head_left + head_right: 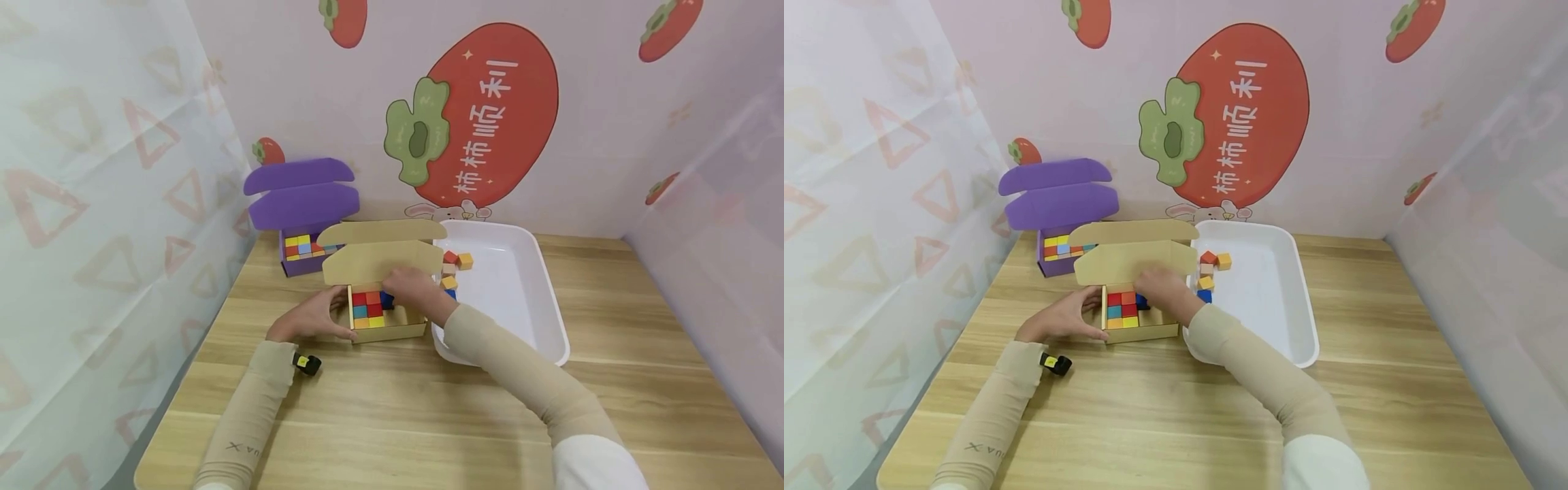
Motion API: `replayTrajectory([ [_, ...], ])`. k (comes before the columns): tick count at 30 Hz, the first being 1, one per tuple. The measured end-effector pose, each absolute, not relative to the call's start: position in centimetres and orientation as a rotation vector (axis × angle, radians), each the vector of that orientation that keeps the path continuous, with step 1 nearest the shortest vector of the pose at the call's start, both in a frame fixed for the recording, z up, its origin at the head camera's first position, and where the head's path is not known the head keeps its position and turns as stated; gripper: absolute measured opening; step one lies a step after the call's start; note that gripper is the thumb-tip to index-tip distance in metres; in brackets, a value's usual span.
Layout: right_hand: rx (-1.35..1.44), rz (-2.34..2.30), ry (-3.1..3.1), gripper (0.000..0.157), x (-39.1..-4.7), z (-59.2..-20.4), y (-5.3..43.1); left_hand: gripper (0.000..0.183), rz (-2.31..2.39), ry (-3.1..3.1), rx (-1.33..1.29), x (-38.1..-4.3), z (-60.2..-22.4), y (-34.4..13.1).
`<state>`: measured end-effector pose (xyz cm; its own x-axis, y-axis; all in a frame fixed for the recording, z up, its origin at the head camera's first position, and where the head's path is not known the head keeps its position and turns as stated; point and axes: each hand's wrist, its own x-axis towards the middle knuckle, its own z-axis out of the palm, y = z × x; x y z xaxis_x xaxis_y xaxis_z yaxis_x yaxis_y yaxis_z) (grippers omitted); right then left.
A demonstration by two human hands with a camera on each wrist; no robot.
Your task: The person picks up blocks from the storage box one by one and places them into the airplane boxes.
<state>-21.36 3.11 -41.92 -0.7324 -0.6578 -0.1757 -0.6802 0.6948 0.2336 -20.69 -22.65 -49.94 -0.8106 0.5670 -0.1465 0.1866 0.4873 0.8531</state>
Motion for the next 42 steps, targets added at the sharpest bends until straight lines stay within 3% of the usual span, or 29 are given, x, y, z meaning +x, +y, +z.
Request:
replayTrajectory([
  [6, -1.015, -0.212, 2.838, 0.018, -21.2, -39.0, 6.8, 0.118, 1.266, 2.316, 0.638, -20.7, -50.0, -23.1],
  [11, -0.889, -0.431, 2.879, 0.021, -21.7, -37.4, 11.1, 0.117, 1.264, 2.335, 0.654, -20.9, -49.7, -23.5],
  [21, -0.481, -0.517, 2.729, 0.039, -23.6, -40.1, 16.9, 0.116, 1.261, 2.352, 0.656, -20.7, -50.0, -23.6],
  [30, -0.567, -0.552, 2.704, 0.039, -24.7, -43.4, 17.8, 0.117, 1.283, 2.328, 0.626, -20.0, -50.4, -23.1],
  [42, -0.595, -0.449, 2.735, 0.035, -25.3, -42.9, 17.1, 0.120, 1.273, 2.332, 0.637, -20.2, -50.0, -22.9],
])
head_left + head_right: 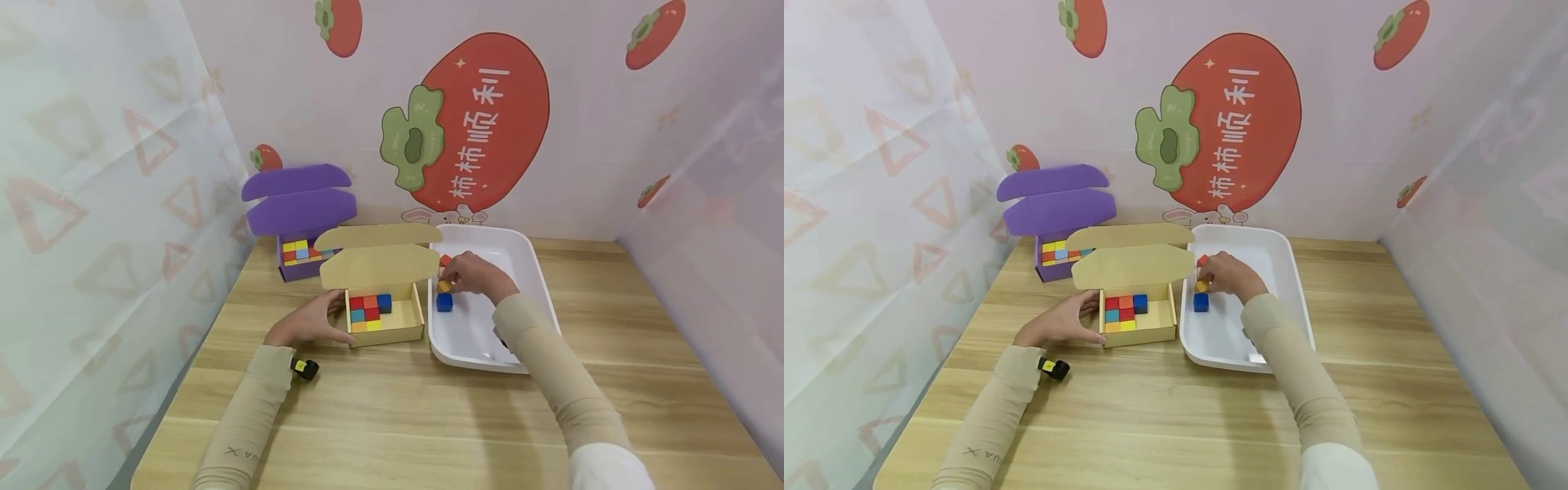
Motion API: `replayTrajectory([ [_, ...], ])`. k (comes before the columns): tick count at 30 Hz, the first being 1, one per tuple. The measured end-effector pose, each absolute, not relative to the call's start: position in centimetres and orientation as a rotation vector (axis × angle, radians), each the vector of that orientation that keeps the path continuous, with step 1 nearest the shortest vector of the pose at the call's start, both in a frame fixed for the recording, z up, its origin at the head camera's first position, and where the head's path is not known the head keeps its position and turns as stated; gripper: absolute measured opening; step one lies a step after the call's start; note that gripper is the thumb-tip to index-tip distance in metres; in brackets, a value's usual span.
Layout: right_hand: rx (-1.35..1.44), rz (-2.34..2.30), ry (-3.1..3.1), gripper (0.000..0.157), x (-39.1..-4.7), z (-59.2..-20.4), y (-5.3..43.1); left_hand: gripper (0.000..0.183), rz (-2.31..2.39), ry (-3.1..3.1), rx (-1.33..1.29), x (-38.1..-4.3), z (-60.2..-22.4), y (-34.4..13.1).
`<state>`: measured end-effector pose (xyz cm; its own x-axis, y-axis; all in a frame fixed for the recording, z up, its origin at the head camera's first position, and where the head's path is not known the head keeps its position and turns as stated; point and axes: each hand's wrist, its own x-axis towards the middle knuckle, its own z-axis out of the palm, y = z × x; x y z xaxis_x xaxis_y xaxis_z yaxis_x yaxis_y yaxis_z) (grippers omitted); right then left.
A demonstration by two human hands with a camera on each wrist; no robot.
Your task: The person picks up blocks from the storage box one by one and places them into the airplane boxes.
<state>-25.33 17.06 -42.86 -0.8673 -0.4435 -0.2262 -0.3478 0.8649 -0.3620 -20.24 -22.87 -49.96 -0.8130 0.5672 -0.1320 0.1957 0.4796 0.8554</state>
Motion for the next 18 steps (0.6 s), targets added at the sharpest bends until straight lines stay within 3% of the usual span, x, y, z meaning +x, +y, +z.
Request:
replayTrajectory([
  [18, -0.486, -0.363, 2.719, 0.030, -24.7, -41.4, 16.5, 0.117, 1.258, 2.326, 0.669, -20.4, -49.8, -23.2],
])
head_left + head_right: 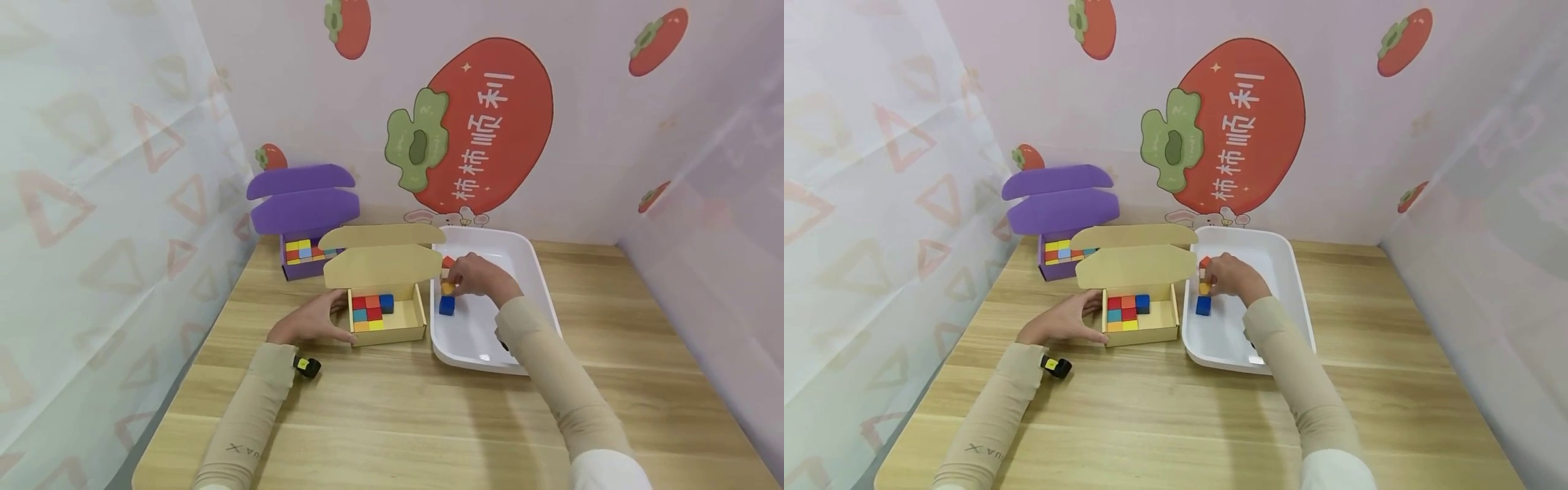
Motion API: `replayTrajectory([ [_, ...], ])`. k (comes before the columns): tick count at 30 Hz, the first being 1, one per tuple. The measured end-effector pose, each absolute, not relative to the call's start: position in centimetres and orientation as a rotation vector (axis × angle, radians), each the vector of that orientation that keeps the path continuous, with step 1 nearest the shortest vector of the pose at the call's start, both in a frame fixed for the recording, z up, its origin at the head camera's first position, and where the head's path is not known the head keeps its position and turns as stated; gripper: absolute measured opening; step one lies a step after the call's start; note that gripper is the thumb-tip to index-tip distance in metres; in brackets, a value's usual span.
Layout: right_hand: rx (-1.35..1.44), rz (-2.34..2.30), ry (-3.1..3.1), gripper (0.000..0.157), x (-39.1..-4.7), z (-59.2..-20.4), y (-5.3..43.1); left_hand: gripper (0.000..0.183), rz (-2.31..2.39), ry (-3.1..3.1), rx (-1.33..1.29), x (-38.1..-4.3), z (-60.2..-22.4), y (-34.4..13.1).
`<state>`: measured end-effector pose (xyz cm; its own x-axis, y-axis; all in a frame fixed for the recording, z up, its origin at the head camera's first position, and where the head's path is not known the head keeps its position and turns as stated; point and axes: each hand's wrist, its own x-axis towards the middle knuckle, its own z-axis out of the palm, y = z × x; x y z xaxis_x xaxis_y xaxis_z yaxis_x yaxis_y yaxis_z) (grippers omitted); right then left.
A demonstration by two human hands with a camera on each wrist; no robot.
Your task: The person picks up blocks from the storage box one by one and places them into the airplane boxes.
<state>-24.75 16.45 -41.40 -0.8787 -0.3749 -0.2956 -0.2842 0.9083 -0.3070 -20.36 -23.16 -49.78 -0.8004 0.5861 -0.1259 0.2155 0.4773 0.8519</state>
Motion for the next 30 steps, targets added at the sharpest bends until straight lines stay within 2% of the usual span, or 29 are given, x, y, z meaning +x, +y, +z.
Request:
replayTrajectory([
  [9, -0.642, -0.342, 2.770, 0.025, -22.1, -35.4, 13.6, 0.116, 1.278, 2.316, 0.689, -20.8, -49.4, -23.1],
  [14, -0.747, -0.355, 2.763, 0.023, -20.4, -34.0, 10.2, 0.116, 1.281, 2.317, 0.677, -20.7, -49.5, -23.2],
  [22, -0.814, -0.360, 2.786, 0.019, -19.3, -35.9, 5.7, 0.119, 1.287, 2.304, 0.636, -20.5, -49.9, -23.3],
  [30, -0.688, -0.366, 2.841, 0.016, -19.0, -39.5, 4.0, 0.121, 1.299, 2.280, 0.626, -20.7, -50.1, -23.0],
])
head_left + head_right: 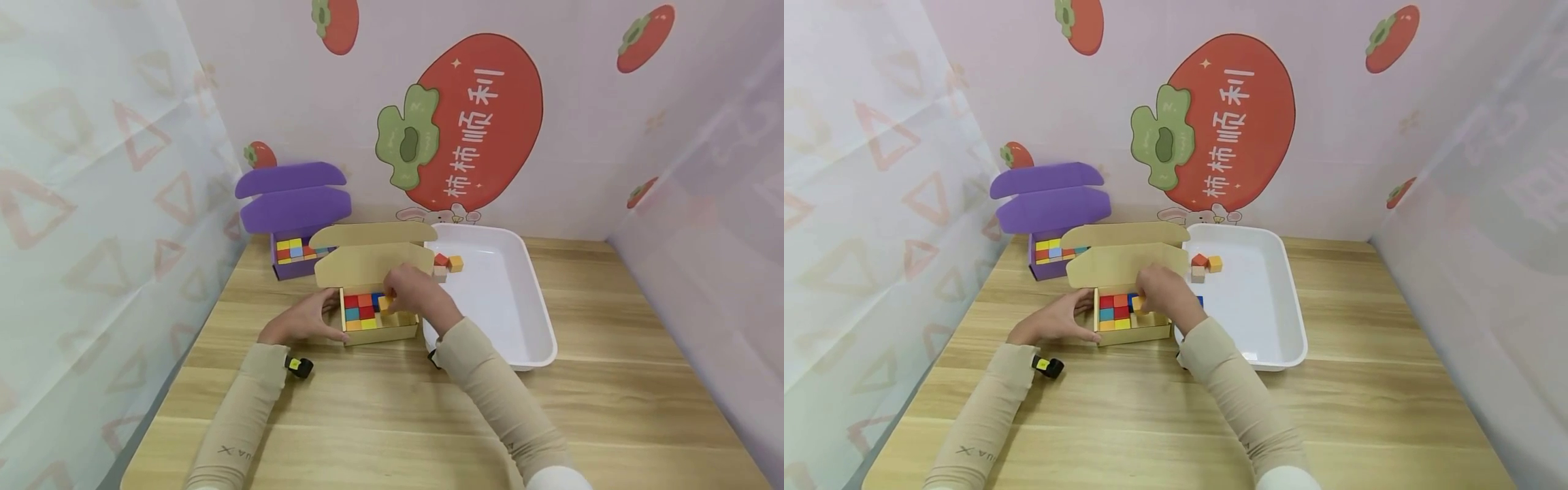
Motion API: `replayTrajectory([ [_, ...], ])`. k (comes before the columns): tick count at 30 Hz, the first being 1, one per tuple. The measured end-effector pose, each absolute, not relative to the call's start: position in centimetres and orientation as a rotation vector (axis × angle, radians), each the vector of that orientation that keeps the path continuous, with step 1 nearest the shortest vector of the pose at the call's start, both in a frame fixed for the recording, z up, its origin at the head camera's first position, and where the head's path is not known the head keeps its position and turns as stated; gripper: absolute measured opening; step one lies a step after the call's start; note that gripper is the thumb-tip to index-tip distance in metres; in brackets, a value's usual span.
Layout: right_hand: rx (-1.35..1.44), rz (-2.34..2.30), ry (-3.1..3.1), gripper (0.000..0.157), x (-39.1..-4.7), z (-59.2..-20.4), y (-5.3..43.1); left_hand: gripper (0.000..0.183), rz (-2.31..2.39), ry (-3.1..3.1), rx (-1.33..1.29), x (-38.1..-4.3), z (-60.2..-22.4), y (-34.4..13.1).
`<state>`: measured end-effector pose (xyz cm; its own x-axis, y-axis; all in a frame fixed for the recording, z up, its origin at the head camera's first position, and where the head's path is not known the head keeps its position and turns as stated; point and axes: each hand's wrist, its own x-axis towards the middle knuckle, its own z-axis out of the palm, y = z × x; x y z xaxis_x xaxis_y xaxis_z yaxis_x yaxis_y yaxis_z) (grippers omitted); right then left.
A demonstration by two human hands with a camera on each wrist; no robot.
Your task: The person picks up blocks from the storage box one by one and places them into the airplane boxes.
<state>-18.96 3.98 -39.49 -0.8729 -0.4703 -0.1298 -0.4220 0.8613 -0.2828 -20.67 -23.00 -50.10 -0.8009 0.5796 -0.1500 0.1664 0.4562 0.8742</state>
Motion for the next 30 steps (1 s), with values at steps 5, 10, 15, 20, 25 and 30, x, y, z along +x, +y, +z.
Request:
replayTrajectory([
  [5, -0.693, -0.332, 2.856, 0.014, -19.1, -41.0, 3.5, 0.118, 1.283, 2.302, 0.644, -20.6, -49.9, -22.9],
  [10, -0.724, -0.323, 2.846, 0.015, -19.3, -42.3, 3.0, 0.116, 1.271, 2.313, 0.645, -20.5, -49.8, -22.9],
  [15, -0.709, -0.270, 2.886, 0.015, -19.3, -43.3, 2.5, 0.114, 1.279, 2.311, 0.656, -20.6, -49.8, -23.1],
  [20, -0.721, -0.239, 2.915, 0.020, -19.0, -43.5, 2.1, 0.111, 1.279, 2.321, 0.678, -20.6, -49.9, -23.3],
  [25, -0.692, -0.263, 2.887, 0.030, -18.8, -42.1, 2.8, 0.113, 1.286, 2.297, 0.670, -20.6, -50.0, -23.2],
  [30, -0.751, -0.493, 2.865, 0.025, -19.2, -39.2, 5.1, 0.117, 1.262, 2.326, 0.684, -20.7, -50.0, -23.1],
])
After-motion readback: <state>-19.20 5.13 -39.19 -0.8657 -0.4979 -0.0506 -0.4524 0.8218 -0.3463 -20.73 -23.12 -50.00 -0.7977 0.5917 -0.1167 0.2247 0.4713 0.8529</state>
